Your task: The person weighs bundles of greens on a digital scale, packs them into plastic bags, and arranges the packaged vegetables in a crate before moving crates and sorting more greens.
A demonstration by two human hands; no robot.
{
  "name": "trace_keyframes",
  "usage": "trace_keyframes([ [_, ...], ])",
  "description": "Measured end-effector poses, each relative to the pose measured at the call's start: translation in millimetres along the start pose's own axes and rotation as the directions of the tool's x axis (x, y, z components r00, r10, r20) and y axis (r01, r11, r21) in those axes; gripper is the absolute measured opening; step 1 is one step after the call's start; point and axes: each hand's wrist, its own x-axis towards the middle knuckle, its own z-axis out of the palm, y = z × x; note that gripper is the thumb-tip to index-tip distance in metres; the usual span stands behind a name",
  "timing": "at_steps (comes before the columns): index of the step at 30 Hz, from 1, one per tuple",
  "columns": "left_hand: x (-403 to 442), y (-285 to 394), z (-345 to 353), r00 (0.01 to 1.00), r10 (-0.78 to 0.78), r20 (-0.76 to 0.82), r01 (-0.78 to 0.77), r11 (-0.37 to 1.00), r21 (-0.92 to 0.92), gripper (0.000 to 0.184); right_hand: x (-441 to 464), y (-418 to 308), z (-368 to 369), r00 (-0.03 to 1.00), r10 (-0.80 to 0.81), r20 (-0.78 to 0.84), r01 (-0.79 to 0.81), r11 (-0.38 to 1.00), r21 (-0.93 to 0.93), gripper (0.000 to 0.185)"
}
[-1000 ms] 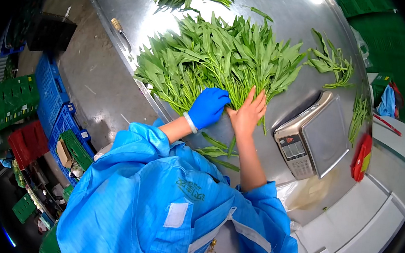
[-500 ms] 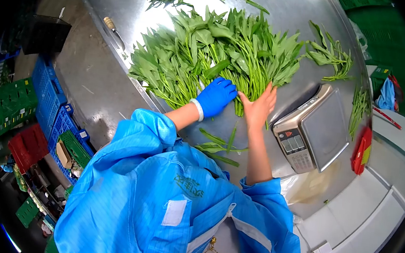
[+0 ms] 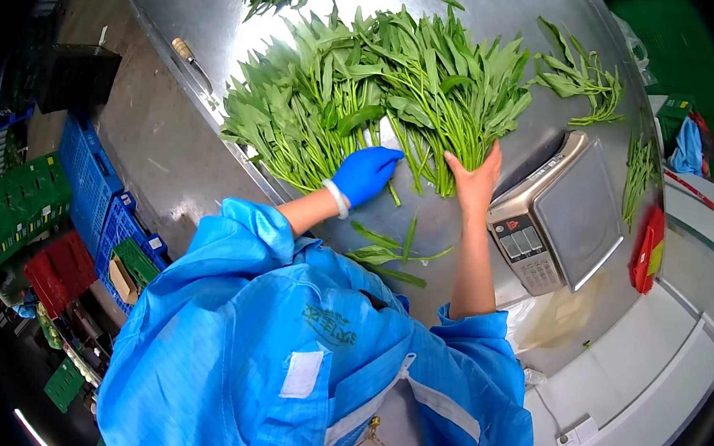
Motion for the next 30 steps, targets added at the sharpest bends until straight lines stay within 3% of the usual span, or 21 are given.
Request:
trace_keyframes([
  [1, 5.4, 9.7, 0.4, 0.965, -0.249, 0.085, 0.26, 0.951, -0.167, 0.034, 1.8, 0.6, -4.8, 0.999, 0.036, 0.018, -0.036, 0.999, 0.015, 0.108],
  [3, 16.0, -13.2, 31.5, 0.88, -0.444, 0.169, 0.452, 0.673, -0.586, 0.033, 6.9, 11.2, -11.7, 0.967, 0.225, 0.117, -0.246, 0.943, 0.223, 0.107],
  [5, 27.9, -15.7, 41.0, 0.766, -0.542, 0.346, 0.554, 0.282, -0.783, 0.029, 11.2, 22.5, -16.4, 0.914, 0.353, 0.202, -0.404, 0.838, 0.365, 0.106],
  [8, 41.1, 17.4, 38.4, 0.748, -0.516, 0.418, 0.474, -0.026, -0.88, 0.026, 16.9, 12.8, -19.7, 0.858, 0.314, 0.408, -0.486, 0.752, 0.445, 0.106],
  [9, 46.4, 13.7, 47.9, 0.791, -0.449, 0.416, 0.43, -0.076, -0.9, 0.025, 16.1, 15.0, -10.0, 0.854, 0.259, 0.45, -0.46, 0.78, 0.424, 0.103],
  [12, 56.4, 26.5, 51.0, 0.829, -0.432, 0.355, 0.388, -0.012, -0.921, 0.023, 10.3, 2.9, 2.4, 0.941, 0.035, 0.337, -0.116, 0.968, 0.224, 0.098],
  [13, 55.7, 35.1, 42.4, 0.84, -0.415, 0.35, 0.392, 0.017, -0.92, 0.023, 11.2, 7.9, 6.2, 0.935, 0.099, 0.34, -0.221, 0.913, 0.344, 0.095],
  [16, 50.5, 23.3, 39.9, 0.898, -0.367, 0.243, 0.33, 0.197, -0.923, 0.027, 3.2, 0.7, -5.1, 0.959, 0.26, 0.115, -0.277, 0.946, 0.171, 0.097],
  [17, 47.0, 16.1, 42.1, 0.883, -0.417, 0.214, 0.334, 0.24, -0.911, 0.027, -5.2, -8.2, -8.4, 0.99, -0.055, -0.133, 0.035, 0.988, -0.151, 0.078],
  [20, 37.4, 11.8, 29.6, 0.856, -0.375, 0.355, 0.415, 0.091, -0.905, 0.024, -17.2, -47.5, -26.2, 0.918, -0.374, -0.131, 0.338, 0.911, -0.235, 0.049],
  [21, 35.1, 5.8, 32.9, 0.87, -0.349, 0.348, 0.394, 0.07, -0.916, 0.022, -18.8, -53.7, -18.5, 0.856, -0.508, -0.095, 0.497, 0.86, -0.117, 0.027],
  [24, 31.0, 22.7, 19.7, 0.857, -0.397, 0.329, 0.392, 0.087, -0.916, 0.022, -16.1, -66.7, 6.0, 0.784, -0.59, 0.193, 0.62, 0.759, -0.198, 0.025],
  [25, 31.5, 18.1, 24.8, 0.879, -0.377, 0.291, 0.349, 0.094, -0.932, 0.022, -10.6, -67.0, 15.9, 0.762, -0.628, 0.155, 0.644, 0.713, -0.277, 0.019],
  [28, 29.9, -0.1, 36.3, 0.878, -0.398, 0.266, 0.34, 0.125, -0.932, 0.022, -0.2, -64.0, 26.7, 0.784, -0.571, 0.243, 0.611, 0.642, -0.464, 0.009],
  [30, 28.8, -2.6, 37.4, 0.859, -0.417, 0.296, 0.362, 0.087, -0.928, 0.024, 4.4, -57.4, 26.6, 0.777, -0.596, 0.202, 0.611, 0.64, -0.466, 0.005],
])
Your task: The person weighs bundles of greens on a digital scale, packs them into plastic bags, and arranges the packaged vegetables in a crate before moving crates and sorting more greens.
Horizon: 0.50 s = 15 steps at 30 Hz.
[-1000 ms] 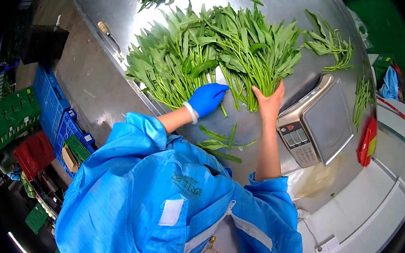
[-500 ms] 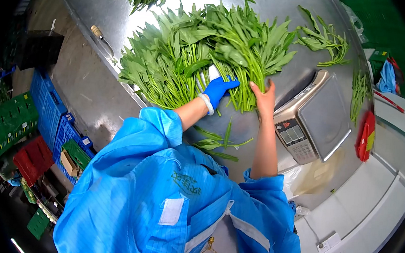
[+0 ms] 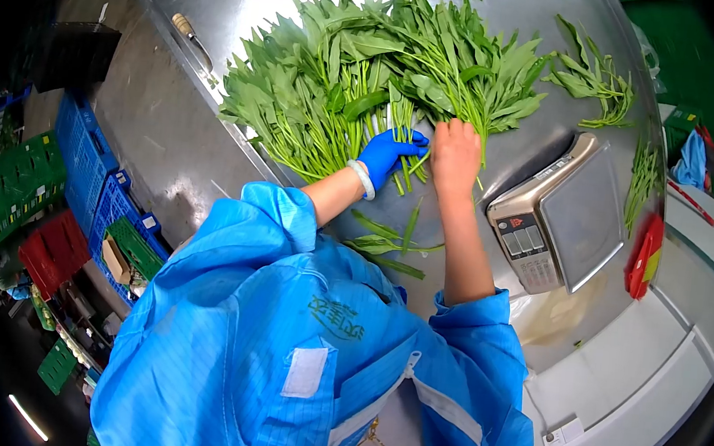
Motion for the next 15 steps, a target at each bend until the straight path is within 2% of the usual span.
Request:
trace_keyframes([
  [3, -2.4, 3.0, 2.8, 0.998, -0.06, 0.004, 0.06, 0.994, -0.092, 0.03, -0.3, 7.7, -6.9, 0.995, 0.087, -0.043, -0.085, 0.995, 0.044, 0.012],
  [6, -0.9, 2.3, 6.3, 0.998, -0.03, 0.052, 0.041, 0.972, -0.232, 0.028, -4.3, 13.3, -11.6, 0.982, 0.162, -0.101, -0.137, 0.965, 0.222, 0.013],
  [7, -1.0, 2.9, 8.1, 0.998, -0.045, 0.053, 0.057, 0.966, -0.251, 0.028, -4.9, 13.6, -14.7, 0.976, 0.202, -0.077, -0.173, 0.943, 0.283, 0.015],
  [10, 1.1, 3.6, 11.0, 0.995, -0.074, 0.064, 0.089, 0.955, -0.282, 0.029, -6.5, 11.3, -13.1, 0.99, 0.108, -0.092, -0.073, 0.944, 0.322, 0.016],
  [11, 2.6, 1.4, 10.1, 0.995, -0.075, 0.071, 0.092, 0.956, -0.279, 0.03, -5.9, 9.7, -14.3, 0.997, 0.026, -0.067, -0.008, 0.964, 0.264, 0.016],
  [15, 11.3, -9.6, 5.7, 0.996, -0.057, 0.062, 0.07, 0.972, -0.226, 0.031, 2.4, 4.7, -6.2, 1.0, -0.011, 0.023, 0.011, 1.0, -0.006, 0.009],
])
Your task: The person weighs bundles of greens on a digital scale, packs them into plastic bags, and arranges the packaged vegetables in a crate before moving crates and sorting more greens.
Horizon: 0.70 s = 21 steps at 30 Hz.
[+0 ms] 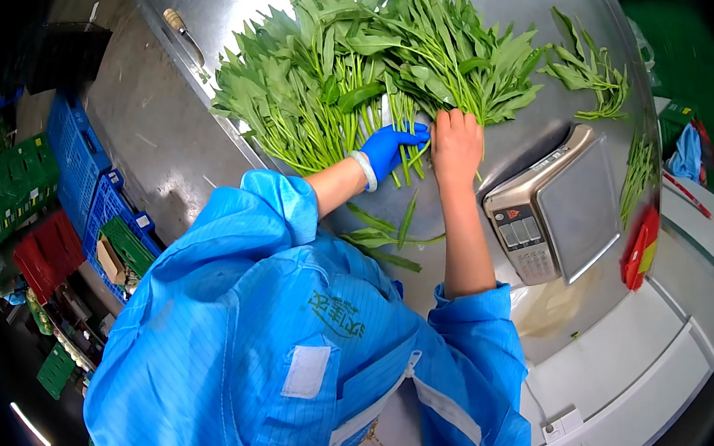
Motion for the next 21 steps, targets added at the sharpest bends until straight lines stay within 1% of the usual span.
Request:
trace_keyframes([
  [3, 2.4, -1.1, -3.1, 1.0, -0.009, 0.015, 0.009, 1.0, -0.021, 0.03, 0.6, 2.1, -1.7, 0.996, 0.053, -0.07, -0.043, 0.99, 0.132, 0.009],
  [6, -1.2, 2.3, 0.5, 0.998, -0.025, 0.06, 0.028, 0.998, -0.055, 0.03, -8.3, 4.5, -11.4, 0.985, 0.106, -0.133, -0.031, 0.882, 0.471, 0.012],
  [9, 3.5, -4.1, -3.1, 0.991, 0.009, 0.132, 0.018, 0.98, -0.2, 0.029, -20.1, 0.3, -19.5, 0.991, 0.1, -0.087, -0.029, 0.803, 0.596, 0.014],
  [10, 2.6, -4.8, -4.8, 0.983, 0.0, 0.184, 0.036, 0.981, -0.192, 0.029, -23.7, 1.3, -16.1, 0.993, 0.08, -0.087, -0.01, 0.789, 0.614, 0.015],
  [12, -1.1, -2.1, -8.3, 0.958, -0.019, 0.285, 0.07, 0.983, -0.17, 0.03, -29.7, -5.1, -16.7, 0.986, 0.162, 0.038, -0.147, 0.739, 0.657, 0.017],
  [13, -2.8, -3.1, -5.6, 0.971, -0.008, 0.24, 0.044, 0.988, -0.145, 0.03, -31.9, -7.7, -16.4, 0.975, 0.2, 0.099, -0.214, 0.709, 0.673, 0.018],
  [14, -5.1, -5.5, -1.8, 0.981, 0.006, 0.196, 0.018, 0.993, -0.118, 0.03, -34.9, -8.0, -12.0, 0.975, 0.205, 0.088, -0.209, 0.705, 0.678, 0.019],
  [15, -5.1, -7.0, 1.1, 0.988, 0.022, 0.151, -0.008, 0.996, -0.088, 0.03, -36.1, -9.0, -12.0, 0.955, 0.268, 0.125, -0.276, 0.654, 0.705, 0.018],
  [16, 3.5, -10.1, -1.0, 0.98, -0.074, 0.182, 0.1, 0.986, -0.135, 0.03, -38.2, -10.6, -13.0, 0.93, 0.327, 0.167, -0.34, 0.596, 0.728, 0.018],
  [17, 6.4, -12.2, -2.0, 0.981, -0.107, 0.164, 0.136, 0.974, -0.179, 0.029, -39.2, -11.3, -12.9, 0.9, 0.382, 0.21, -0.4, 0.533, 0.745, 0.017],
  [19, 8.1, -10.7, 3.0, 0.975, -0.177, 0.136, 0.208, 0.941, -0.268, 0.029, -42.1, -9.8, -4.6, 0.87, 0.453, 0.195, -0.385, 0.375, 0.843, 0.016],
  [20, 7.7, -10.2, 4.7, 0.984, -0.108, 0.144, 0.145, 0.95, -0.277, 0.025, -43.7, -8.2, -2.6, 0.85, 0.49, 0.192, -0.369, 0.294, 0.882, 0.016],
  [21, 7.7, -10.6, 8.4, 0.987, -0.11, 0.115, 0.135, 0.962, -0.237, 0.024, -44.1, -7.0, -3.3, 0.868, 0.432, 0.244, -0.382, 0.268, 0.885, 0.016],
])
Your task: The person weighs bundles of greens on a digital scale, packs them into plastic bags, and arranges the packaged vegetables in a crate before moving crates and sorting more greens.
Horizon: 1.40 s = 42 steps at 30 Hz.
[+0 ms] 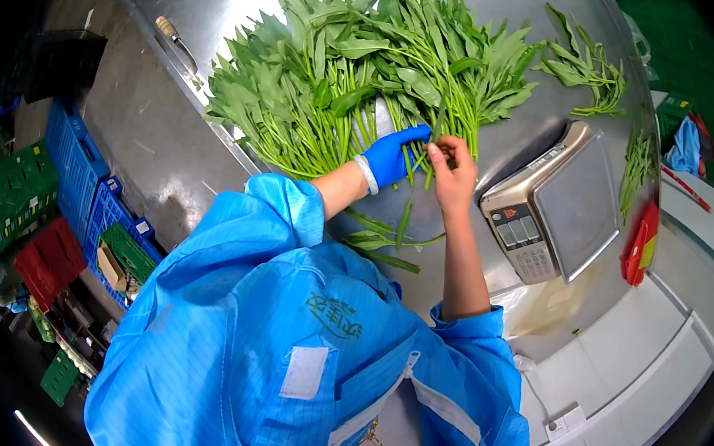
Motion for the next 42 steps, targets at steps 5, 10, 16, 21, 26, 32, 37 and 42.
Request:
trace_keyframes([
  [5, 16.0, 3.1, -22.3, 0.965, -0.197, 0.172, 0.15, 0.956, 0.252, 0.022, -5.6, -20.5, -5.8, 0.914, 0.137, 0.381, -0.196, 0.973, 0.121, 0.014],
  [10, 12.1, -8.0, 8.3, 0.978, 0.173, -0.118, -0.129, 0.942, 0.311, 0.02, 19.7, -58.3, -52.0, 0.986, 0.048, 0.161, -0.112, 0.902, 0.418, 0.017],
  [16, -1.9, -3.6, 23.4, 0.972, 0.215, -0.092, -0.175, 0.931, 0.319, 0.027, 73.5, -26.5, -119.3, 0.935, 0.052, -0.351, -0.14, 0.963, -0.23, 0.055],
  [21, -15.7, -7.0, 39.2, 0.97, 0.241, -0.018, -0.229, 0.94, 0.254, 0.034, 0.2, 4.5, -22.8, 0.997, -0.082, 0.0, 0.065, 0.794, -0.604, 0.055],
  [26, -17.7, 6.5, 5.1, 0.962, 0.236, -0.139, -0.147, 0.872, 0.467, 0.027, -47.0, -28.4, 21.6, 0.958, -0.15, 0.242, 0.274, 0.721, -0.637, 0.053],
  [32, -21.4, 10.9, 19.3, 0.972, 0.117, -0.204, -0.051, 0.951, 0.306, 0.03, -8.5, 7.0, -52.6, 0.974, 0.054, -0.222, -0.131, 0.929, -0.346, 0.051],
  [37, -22.3, 8.3, 23.2, 0.974, 0.182, -0.136, -0.115, 0.911, 0.396, 0.042, 13.2, 43.6, -49.8, 0.904, 0.426, -0.033, -0.416, 0.896, 0.157, 0.057],
  [42, -26.5, 17.0, 44.6, 0.979, 0.13, -0.157, -0.052, 0.902, 0.428, 0.039, 18.6, 8.3, -12.9, 0.803, 0.495, 0.331, -0.595, 0.64, 0.486, 0.052],
])
